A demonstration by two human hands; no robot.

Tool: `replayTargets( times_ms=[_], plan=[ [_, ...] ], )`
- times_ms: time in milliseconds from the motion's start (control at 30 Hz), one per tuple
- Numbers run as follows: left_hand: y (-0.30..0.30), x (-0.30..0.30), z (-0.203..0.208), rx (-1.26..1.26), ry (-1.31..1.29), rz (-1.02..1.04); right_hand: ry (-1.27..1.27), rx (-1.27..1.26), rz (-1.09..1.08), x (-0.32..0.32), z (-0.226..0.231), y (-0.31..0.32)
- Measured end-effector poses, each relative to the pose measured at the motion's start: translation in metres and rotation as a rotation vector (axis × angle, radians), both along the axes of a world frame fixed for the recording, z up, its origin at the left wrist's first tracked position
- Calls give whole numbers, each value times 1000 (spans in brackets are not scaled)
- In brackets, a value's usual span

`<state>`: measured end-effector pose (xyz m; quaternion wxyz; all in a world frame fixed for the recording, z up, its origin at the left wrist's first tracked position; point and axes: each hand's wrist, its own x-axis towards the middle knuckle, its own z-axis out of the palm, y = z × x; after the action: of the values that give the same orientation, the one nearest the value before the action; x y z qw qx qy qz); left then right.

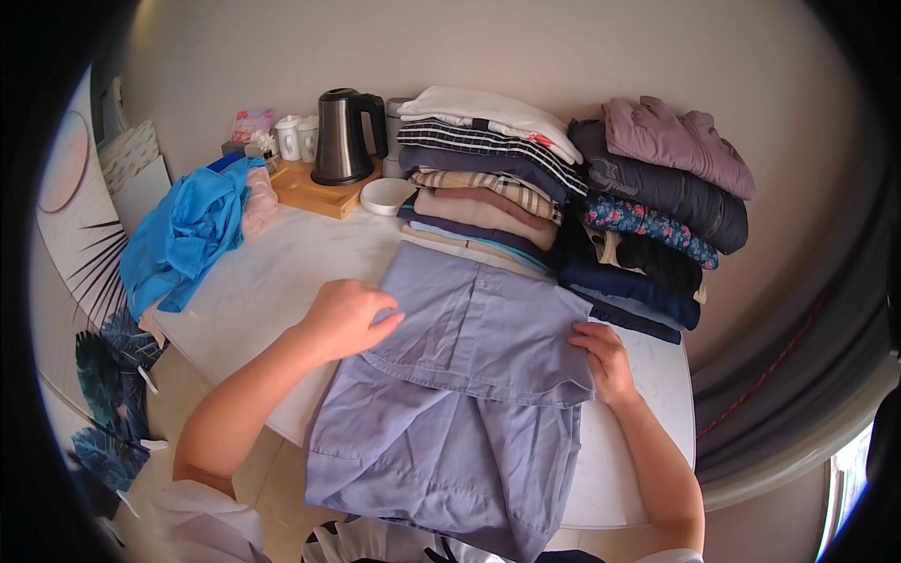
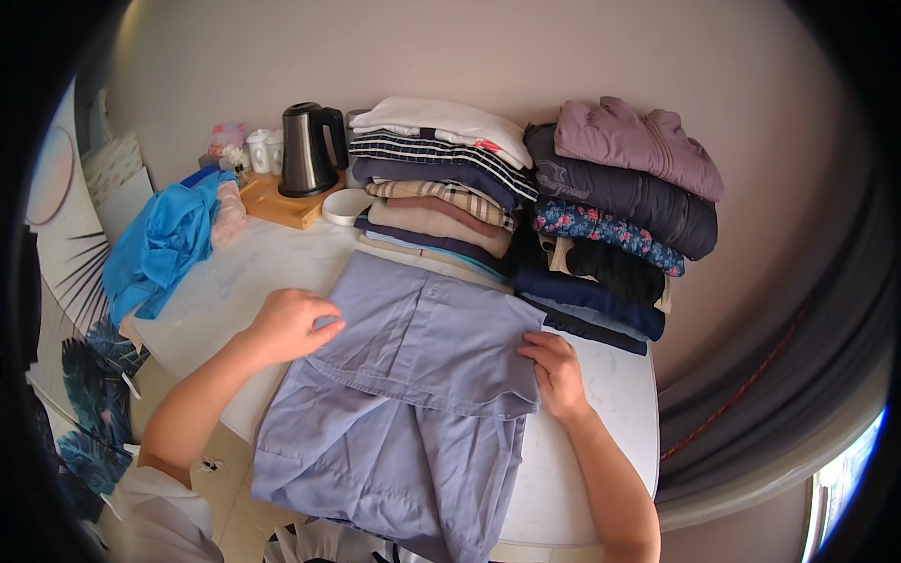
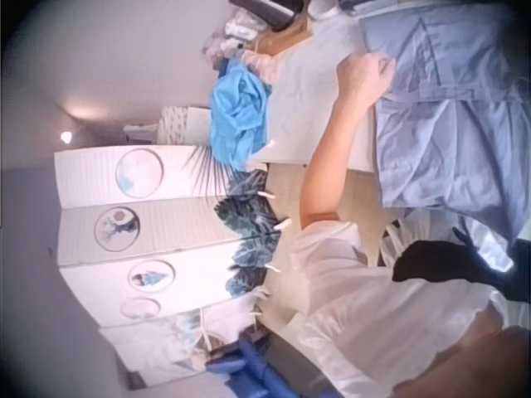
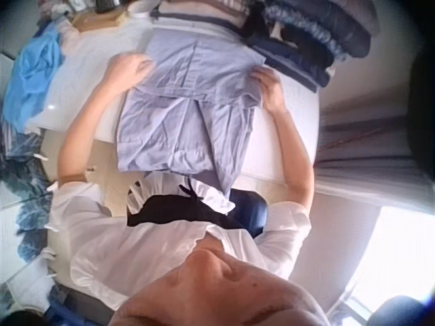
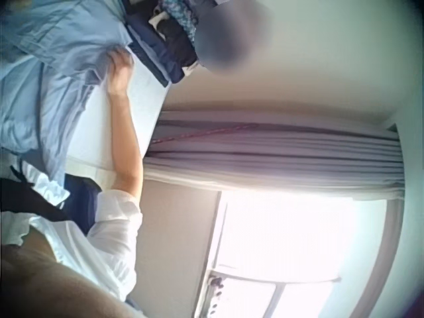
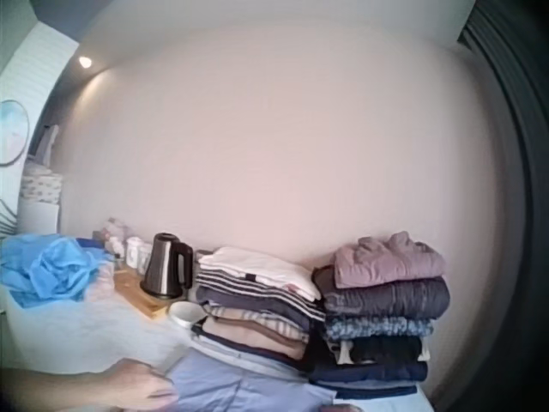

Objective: The person folds a light gray button-up shirt on a white table. They smooth the fabric, fold the sleeves inward, fold the body in half, and then fold the collar over the top. The folded shirt is placed on a stack of other folded clothes.

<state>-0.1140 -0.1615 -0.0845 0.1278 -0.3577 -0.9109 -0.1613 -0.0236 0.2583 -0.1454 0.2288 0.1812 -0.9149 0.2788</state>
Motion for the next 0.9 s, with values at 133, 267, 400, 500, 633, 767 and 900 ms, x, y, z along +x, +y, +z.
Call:
replayTargets(
  times_ms=[133,267,400,500,633,767,900],
  plan=[
    [12,-22,-11,220,-65,-169,-71,-72,168,21,25,-47],
    [37,-33,-31,34,-5,-338,-222,172,219,33,32,-71],
    [27,-26,-54,-158,-144,-284,-313,344,218,42,39,-87],
    [5,-3,-53,-187,-140,-248,-338,-20,416,38,37,-82],
    [-21,24,-53,-141,-121,-193,-350,-421,-52,31,25,-71],
    [-34,-4,-38,188,-76,-91,-301,-403,-289,-2,19,-69],
    [-53,-52,-29,347,-45,416,-435,-513,-359,-14,21,-77]
  ],
)
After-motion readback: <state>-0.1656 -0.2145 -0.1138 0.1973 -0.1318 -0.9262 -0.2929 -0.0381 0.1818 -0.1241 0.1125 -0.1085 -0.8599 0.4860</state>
